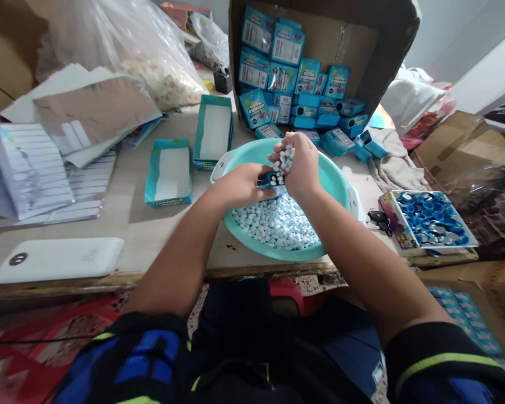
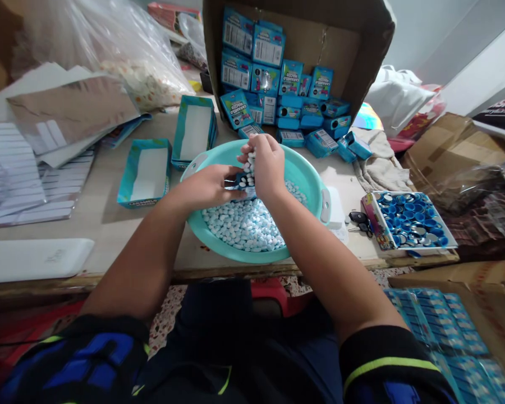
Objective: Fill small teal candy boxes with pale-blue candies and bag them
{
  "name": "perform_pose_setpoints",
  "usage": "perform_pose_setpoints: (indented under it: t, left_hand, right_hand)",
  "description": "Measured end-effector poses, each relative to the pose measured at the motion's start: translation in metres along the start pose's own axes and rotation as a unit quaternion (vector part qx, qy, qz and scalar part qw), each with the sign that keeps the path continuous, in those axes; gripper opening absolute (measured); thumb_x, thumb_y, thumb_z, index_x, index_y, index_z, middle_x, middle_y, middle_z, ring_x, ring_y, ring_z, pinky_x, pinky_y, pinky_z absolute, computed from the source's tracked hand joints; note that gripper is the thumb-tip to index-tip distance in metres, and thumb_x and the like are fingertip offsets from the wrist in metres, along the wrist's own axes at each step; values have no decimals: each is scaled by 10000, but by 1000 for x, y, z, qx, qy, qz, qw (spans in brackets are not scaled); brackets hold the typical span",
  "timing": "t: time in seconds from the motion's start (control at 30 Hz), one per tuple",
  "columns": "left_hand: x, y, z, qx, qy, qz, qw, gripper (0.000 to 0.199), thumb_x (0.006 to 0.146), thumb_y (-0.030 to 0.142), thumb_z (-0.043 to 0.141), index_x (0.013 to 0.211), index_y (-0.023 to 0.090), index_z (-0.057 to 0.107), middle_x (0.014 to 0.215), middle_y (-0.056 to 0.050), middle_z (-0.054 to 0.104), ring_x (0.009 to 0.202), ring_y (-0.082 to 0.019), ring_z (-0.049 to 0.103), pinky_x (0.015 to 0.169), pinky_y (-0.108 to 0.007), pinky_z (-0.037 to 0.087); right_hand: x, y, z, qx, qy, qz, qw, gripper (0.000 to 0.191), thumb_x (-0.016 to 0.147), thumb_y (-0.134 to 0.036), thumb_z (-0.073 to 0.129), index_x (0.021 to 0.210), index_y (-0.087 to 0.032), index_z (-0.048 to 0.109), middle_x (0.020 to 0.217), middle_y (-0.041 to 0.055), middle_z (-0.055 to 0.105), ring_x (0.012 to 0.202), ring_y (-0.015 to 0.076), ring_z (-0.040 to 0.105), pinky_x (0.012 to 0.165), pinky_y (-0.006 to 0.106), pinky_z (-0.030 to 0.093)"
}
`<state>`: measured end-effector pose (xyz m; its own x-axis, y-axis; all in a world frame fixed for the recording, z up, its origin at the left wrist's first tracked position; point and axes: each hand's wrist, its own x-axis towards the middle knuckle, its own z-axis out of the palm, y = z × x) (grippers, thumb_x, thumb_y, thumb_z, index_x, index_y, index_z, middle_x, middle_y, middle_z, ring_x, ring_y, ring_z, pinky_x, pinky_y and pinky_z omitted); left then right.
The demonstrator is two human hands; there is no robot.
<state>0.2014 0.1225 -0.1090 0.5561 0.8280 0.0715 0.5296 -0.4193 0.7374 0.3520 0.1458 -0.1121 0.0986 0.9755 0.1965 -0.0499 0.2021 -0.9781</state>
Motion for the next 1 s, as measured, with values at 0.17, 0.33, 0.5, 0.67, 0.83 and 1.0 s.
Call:
perform_pose_setpoints:
  t: [0.17, 0.33, 0.5, 0.67, 0.83, 1.0]
  left_hand:
    - [2, -1, 1, 1, 7, -15, 1000, 444, 770, 355, 745, 1201, 256, 701, 1192, -66, 743, 1126, -327, 668, 993, -451, 508]
    - [2, -1, 1, -17, 14, -16, 1000, 511, 793, 341, 722, 1289, 235, 663, 1219, -74, 721, 1144, -315, 654, 998, -451, 510]
    - [3, -1, 1, -34, 65, -10, 997, 497, 785, 303, 722, 1273, 223, 683, 1178, -71, 723, 1073, -299, 663, 968, -444, 528]
    - [2, 0, 2, -25, 79, -46, 996, 461, 774, 297, 737, 1228, 225, 707, 1049, -65, 728, 1041, -313, 668, 947, -452, 535]
    - [2, -2, 3, -48, 86, -32, 995, 448, 751, 313, 755, 1190, 221, 734, 1118, -66, 743, 1072, -309, 680, 952, -446, 553]
    - [3, -4, 3, -72, 86, -23, 993, 489, 748, 338, 758, 1220, 216, 719, 1193, -79, 742, 1108, -298, 684, 957, -434, 564]
  right_hand:
    - [4, -2, -3, -31, -15, 15, 999, 362, 864, -609, 588, 923, -252, 571, 738, 11, 585, 724, 172, 619, 640, 327, 509]
    - [-3, -9, 0, 25, 2, 35, 999, 319, 885, -553, 567, 877, -235, 552, 786, 36, 602, 763, 174, 632, 642, 327, 542]
    - [-4, -8, -3, 25, -15, 17, 999, 322, 823, -492, 664, 806, -258, 443, 733, -1, 530, 745, 162, 606, 679, 323, 558]
    - [-2, -6, -5, -6, -22, 14, 1000, 377, 782, -517, 724, 889, -275, 456, 680, -31, 486, 724, 168, 591, 692, 331, 534]
    - [-7, -6, -4, -1, -5, -1, 1000, 349, 814, -521, 668, 916, -280, 437, 739, -19, 545, 726, 156, 577, 685, 319, 504]
    - [-6, -5, -6, -44, -12, -12, 999, 411, 822, -611, 661, 968, -284, 460, 794, 4, 603, 786, 178, 617, 664, 309, 474]
